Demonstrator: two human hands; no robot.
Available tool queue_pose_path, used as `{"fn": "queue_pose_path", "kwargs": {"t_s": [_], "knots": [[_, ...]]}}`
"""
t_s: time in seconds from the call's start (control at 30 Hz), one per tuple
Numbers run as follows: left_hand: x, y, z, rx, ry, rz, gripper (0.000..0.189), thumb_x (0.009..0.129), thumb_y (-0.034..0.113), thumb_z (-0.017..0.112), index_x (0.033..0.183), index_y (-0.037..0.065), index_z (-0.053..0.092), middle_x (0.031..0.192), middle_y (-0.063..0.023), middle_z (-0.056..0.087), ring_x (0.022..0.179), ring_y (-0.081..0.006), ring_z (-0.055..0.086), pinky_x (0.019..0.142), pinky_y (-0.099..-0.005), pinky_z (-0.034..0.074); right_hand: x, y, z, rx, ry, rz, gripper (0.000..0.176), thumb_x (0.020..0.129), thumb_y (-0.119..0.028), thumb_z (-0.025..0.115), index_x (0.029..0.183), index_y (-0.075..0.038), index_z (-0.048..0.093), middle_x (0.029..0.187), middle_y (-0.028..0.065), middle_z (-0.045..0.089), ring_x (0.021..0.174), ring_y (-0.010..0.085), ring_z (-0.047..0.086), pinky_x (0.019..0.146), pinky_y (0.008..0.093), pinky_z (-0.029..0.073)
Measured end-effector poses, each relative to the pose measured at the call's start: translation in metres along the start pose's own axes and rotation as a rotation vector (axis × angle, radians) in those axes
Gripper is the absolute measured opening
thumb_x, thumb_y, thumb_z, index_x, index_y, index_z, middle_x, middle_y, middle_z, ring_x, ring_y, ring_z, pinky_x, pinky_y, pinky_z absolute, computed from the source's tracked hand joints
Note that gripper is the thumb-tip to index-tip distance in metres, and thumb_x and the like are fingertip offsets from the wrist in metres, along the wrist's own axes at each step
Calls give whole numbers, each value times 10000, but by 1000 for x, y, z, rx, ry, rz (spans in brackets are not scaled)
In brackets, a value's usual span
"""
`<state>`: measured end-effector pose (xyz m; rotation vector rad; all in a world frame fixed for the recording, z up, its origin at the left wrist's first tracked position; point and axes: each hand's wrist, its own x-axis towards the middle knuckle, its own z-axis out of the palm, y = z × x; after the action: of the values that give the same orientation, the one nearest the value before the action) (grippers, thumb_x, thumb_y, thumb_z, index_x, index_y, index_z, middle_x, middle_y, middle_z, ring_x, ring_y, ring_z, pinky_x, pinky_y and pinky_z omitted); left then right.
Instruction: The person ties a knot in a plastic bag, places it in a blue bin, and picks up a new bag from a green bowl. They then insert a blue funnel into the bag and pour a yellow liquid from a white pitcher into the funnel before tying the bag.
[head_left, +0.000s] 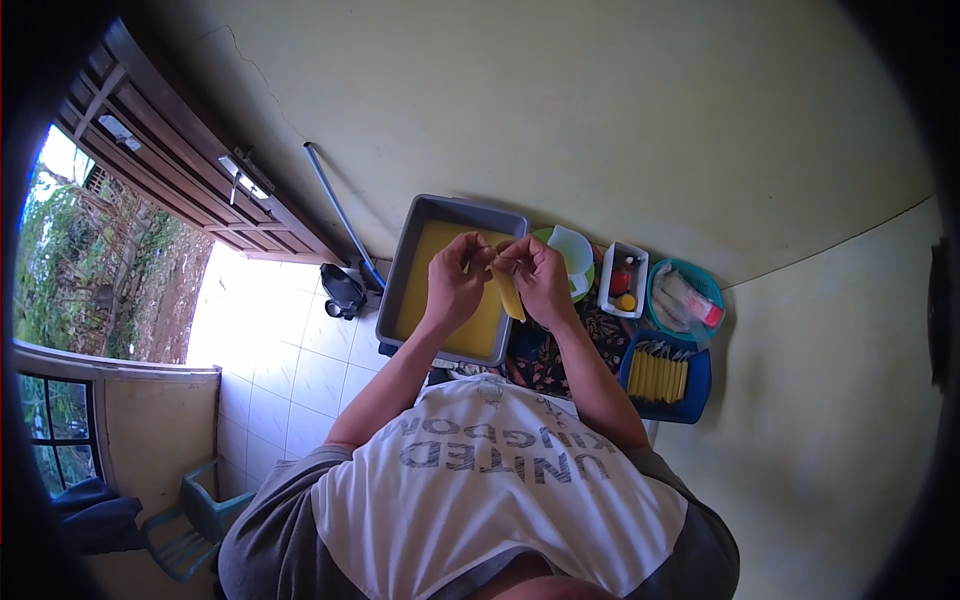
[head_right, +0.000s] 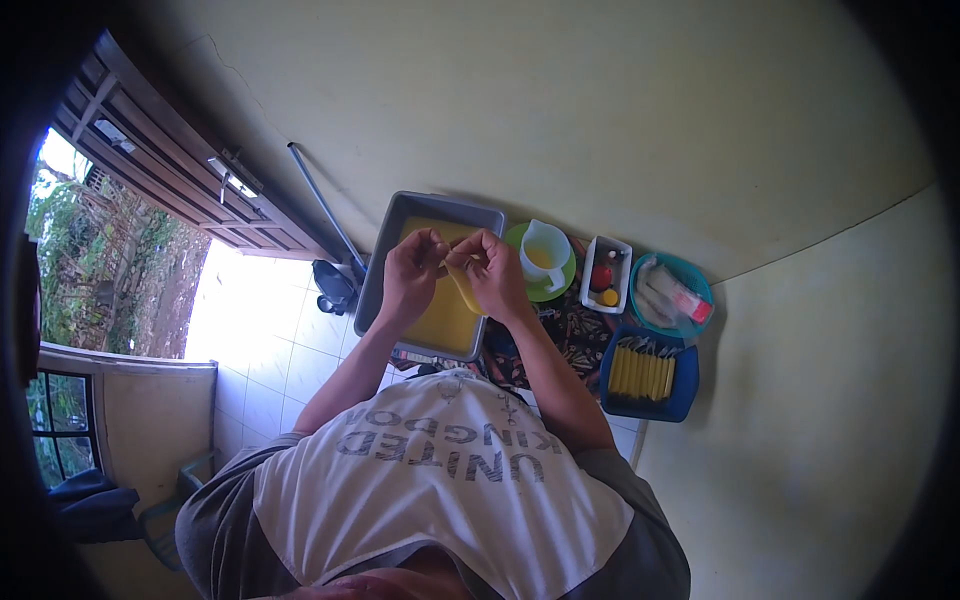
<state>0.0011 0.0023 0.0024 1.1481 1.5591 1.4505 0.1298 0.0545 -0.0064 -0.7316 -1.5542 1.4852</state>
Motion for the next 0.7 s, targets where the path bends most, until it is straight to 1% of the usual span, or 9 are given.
{"fn": "queue_pose_path", "kwargs": {"t_s": [0.1,0.17,0.2,0.27,0.3,0.37,0.5,0.6,0.7], "knots": [[-1,5,2,-196,45,-71,101,843,73,591,849,-14,540,730,-26,592,708,-66,564,637,-254,482,-1,-3,2,-79,35,-31,66,827,62,565,832,14,520,773,59,609,759,90,594,730,226,486],[1,-3,0,101,69,76,178,839,111,615,963,-7,567,729,-37,609,732,-70,564,686,-270,467,-1,2,-1,-125,48,-42,70,831,71,557,837,11,522,777,50,610,765,81,591,739,221,480],[3,2,-4,102,67,76,178,839,111,615,963,-7,567,729,-37,609,732,-70,564,686,-270,467,0,2,-3,-125,50,-43,70,831,71,557,837,11,522,777,50,610,765,81,591,739,221,480],[8,18,-15,141,-115,112,217,828,131,633,1002,2,616,747,-54,643,748,-88,584,727,-278,462,0,2,-6,-93,24,-10,75,827,59,579,833,5,527,771,34,605,764,71,586,727,214,477],[10,17,-19,143,-115,110,217,828,131,633,1002,2,616,747,-54,643,748,-88,584,727,-278,462,0,1,-6,-91,23,-9,75,827,59,579,833,5,527,771,34,605,764,71,586,727,214,477],[15,15,-24,71,-305,35,213,822,153,642,979,10,656,765,-75,664,742,-109,599,705,-275,464,0,0,-5,16,-4,79,73,824,28,605,831,-3,539,762,15,595,743,64,574,708,206,470],[14,27,-27,247,-270,-95,180,830,167,636,875,-3,673,770,-78,674,731,-106,599,686,-277,466,0,4,-6,30,-34,145,58,831,7,607,833,-15,553,762,5,593,722,55,558,691,208,468],[13,6,-18,220,-195,-26,168,842,151,625,862,-13,654,736,-65,659,686,-84,571,641,-267,456,2,1,-8,77,-82,170,41,840,-16,605,832,-21,565,760,-2,598,706,49,546,673,206,464],[13,0,-14,58,-148,-111,151,845,127,617,833,-23,627,698,-48,635,656,-71,539,603,-251,432,2,6,-10,90,-158,146,32,844,-14,597,826,-23,573,749,-2,600,702,52,553,664,205,464]]}}
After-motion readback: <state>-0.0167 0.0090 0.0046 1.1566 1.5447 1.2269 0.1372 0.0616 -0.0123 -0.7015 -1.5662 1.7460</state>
